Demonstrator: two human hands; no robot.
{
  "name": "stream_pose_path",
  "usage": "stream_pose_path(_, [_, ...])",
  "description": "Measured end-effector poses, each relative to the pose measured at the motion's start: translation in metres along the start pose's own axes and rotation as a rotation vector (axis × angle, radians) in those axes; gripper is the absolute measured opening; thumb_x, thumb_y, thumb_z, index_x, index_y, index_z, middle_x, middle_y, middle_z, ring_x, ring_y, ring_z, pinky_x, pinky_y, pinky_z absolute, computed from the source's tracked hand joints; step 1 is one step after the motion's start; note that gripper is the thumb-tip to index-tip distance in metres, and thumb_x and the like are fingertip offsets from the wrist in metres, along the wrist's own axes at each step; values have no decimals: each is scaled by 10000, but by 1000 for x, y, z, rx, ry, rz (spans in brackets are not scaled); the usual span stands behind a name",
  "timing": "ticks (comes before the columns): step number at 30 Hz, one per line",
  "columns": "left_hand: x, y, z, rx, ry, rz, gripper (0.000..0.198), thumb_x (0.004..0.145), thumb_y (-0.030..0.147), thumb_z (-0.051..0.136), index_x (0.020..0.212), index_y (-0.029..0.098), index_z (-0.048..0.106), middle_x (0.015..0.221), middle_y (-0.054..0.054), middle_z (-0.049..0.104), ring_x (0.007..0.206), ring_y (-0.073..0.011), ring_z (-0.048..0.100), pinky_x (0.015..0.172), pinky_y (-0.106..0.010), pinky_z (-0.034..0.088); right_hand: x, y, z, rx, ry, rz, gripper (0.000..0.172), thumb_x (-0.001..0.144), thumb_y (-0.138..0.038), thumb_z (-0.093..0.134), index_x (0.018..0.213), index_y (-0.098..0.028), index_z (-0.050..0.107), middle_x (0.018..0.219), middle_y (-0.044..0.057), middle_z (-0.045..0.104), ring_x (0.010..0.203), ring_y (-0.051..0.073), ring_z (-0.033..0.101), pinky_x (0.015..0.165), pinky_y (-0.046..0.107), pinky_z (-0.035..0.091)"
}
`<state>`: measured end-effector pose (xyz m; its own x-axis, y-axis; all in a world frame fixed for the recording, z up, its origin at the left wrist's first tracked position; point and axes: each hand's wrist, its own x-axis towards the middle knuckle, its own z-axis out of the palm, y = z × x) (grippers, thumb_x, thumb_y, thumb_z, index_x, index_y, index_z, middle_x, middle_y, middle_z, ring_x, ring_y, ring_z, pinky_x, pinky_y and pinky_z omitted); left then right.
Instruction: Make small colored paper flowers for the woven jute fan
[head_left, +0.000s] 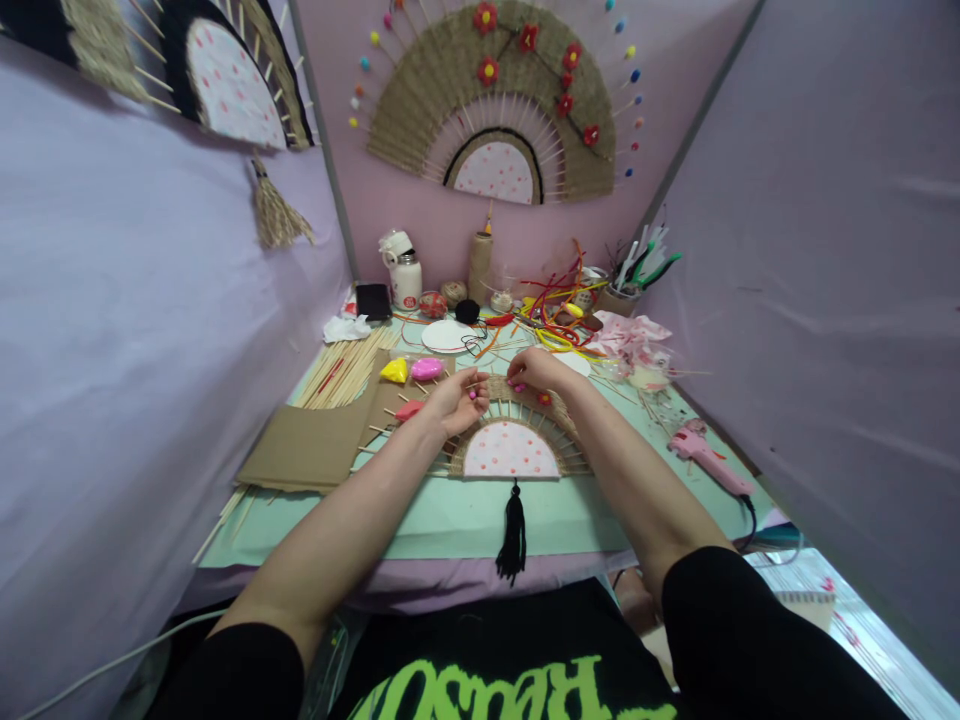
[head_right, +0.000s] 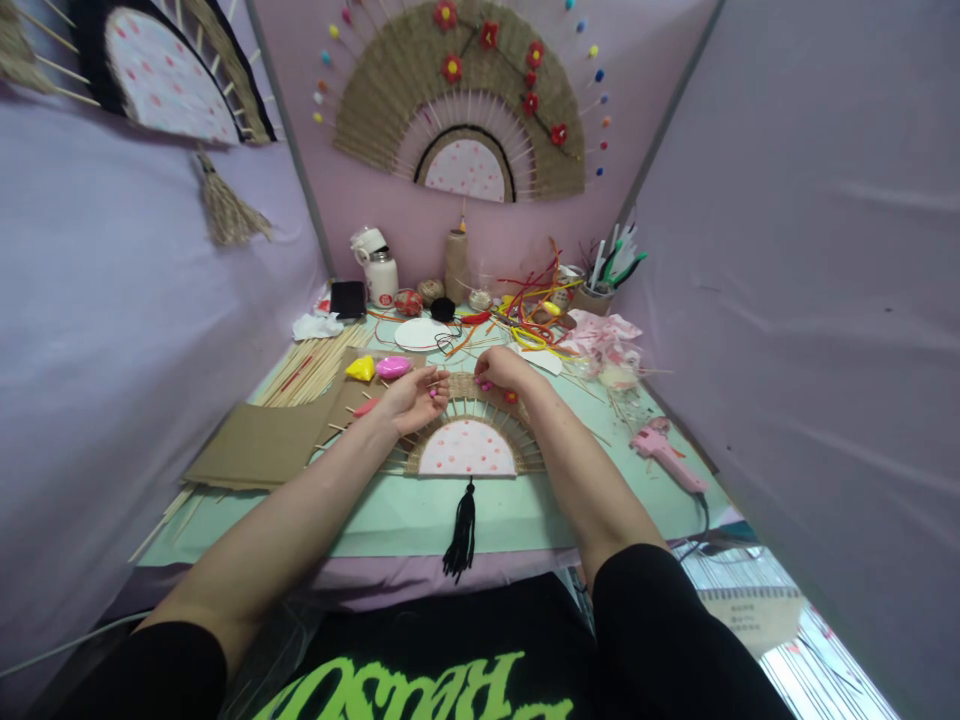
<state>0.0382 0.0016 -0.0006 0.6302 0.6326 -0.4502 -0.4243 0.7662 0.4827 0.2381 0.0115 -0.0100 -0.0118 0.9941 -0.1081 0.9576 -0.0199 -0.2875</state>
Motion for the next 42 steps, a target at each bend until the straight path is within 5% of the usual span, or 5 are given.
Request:
stream_pose_path(20, [2,0,-2,0,-13,4,231,916,187,440,742,98,563,588,-2,448,469,-52,422,399,-119,344,-6,-9,-10,-129,12,55,199,734,-297,705,895,-195,761,895,54,747,780,167,647,655,224,418])
stream_pose_path(27, [6,-3,-7,31,-5,25,338,952,338,384,877,79,588,777,-132,633,712,-163,637,615,-241,530,-37,-27,-18,125,278,-178,141,791,-173,647,894,-179,742,871,44,729,769,140,622,705,227,416])
stream_pose_path(32, [3,-4,-5,-23,-118,23,402,958,410,361,901,89,596,653,-66,612,511,-121,525,583,-259,503,-53,-55,6,229,314,-449,125,796,-153,650,880,-185,737,777,20,690,715,120,573,694,224,389])
stream_pose_path(37, [0,-4,-3,6,-187,27,467,939,502,356,879,102,589,681,-73,615,580,-146,580,623,-278,511,-52,-60,16,246,378,-467,149,805,-119,616,851,-203,730,783,16,687,734,127,573,716,234,392])
stream_pose_path(42, [-3,1,-1,82,-15,113,445,892,554,434,980,133,551,908,-134,632,855,-212,673,742,-303,539,-44,-25,10,304,567,-264,107,795,-152,620,845,-184,708,827,40,700,759,150,601,729,254,426])
